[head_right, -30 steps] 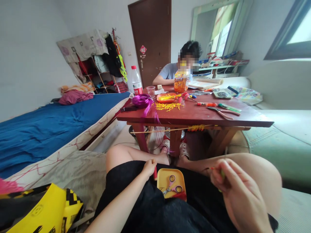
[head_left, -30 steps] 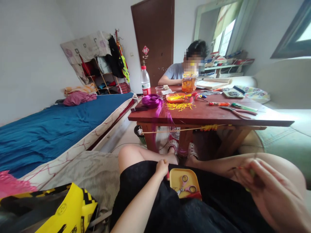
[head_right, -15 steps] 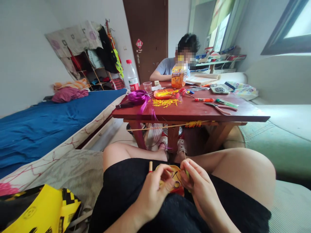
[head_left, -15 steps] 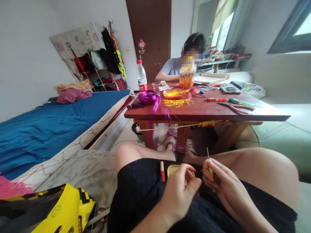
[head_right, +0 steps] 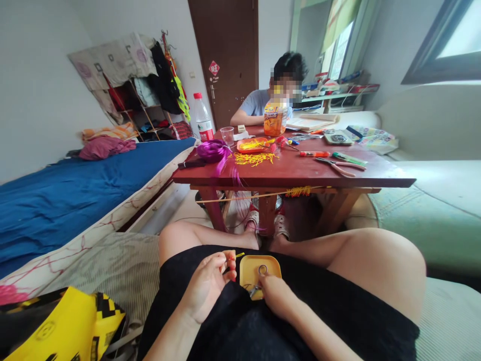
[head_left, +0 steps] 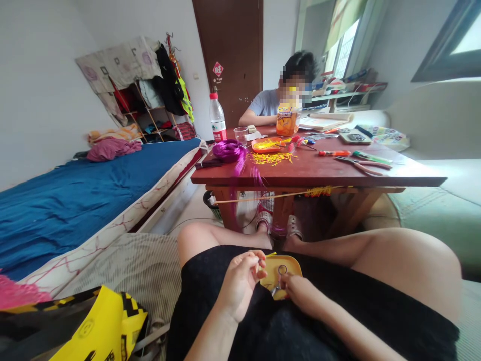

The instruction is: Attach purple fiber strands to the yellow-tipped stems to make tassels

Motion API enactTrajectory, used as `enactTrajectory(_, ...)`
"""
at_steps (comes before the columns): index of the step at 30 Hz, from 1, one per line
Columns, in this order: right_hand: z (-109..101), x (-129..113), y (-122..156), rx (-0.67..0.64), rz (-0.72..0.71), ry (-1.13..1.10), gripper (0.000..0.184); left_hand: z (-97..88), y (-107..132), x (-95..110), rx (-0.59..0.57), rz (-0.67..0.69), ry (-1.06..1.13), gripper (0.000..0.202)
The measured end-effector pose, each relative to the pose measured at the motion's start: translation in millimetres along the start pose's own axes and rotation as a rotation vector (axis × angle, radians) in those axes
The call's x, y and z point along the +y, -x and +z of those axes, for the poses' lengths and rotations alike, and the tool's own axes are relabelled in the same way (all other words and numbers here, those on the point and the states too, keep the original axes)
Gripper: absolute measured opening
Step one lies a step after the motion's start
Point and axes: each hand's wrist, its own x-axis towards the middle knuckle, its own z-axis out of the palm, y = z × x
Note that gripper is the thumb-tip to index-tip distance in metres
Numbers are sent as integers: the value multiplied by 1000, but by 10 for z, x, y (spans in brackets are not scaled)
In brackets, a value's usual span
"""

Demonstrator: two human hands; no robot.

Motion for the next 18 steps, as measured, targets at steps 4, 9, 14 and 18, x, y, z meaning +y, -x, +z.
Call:
enactTrajectory(4, 194, 31, -145, -25, -6, 248, 27, 0, -26, -49, 108, -96, 199, 11)
enactTrajectory(9, 56, 234, -210, 63, -73, 473, 26, -10, -85, -107, 189, -234, 387, 23)
enactTrajectory(14, 99, 201, -248, 123, -142, 557, 26, -12, -46, -143, 153, -275, 476, 35)
enactTrajectory(18, -55, 247, -51, 199, -69, 542, 17, -39, -19, -166, 145, -275, 494, 36)
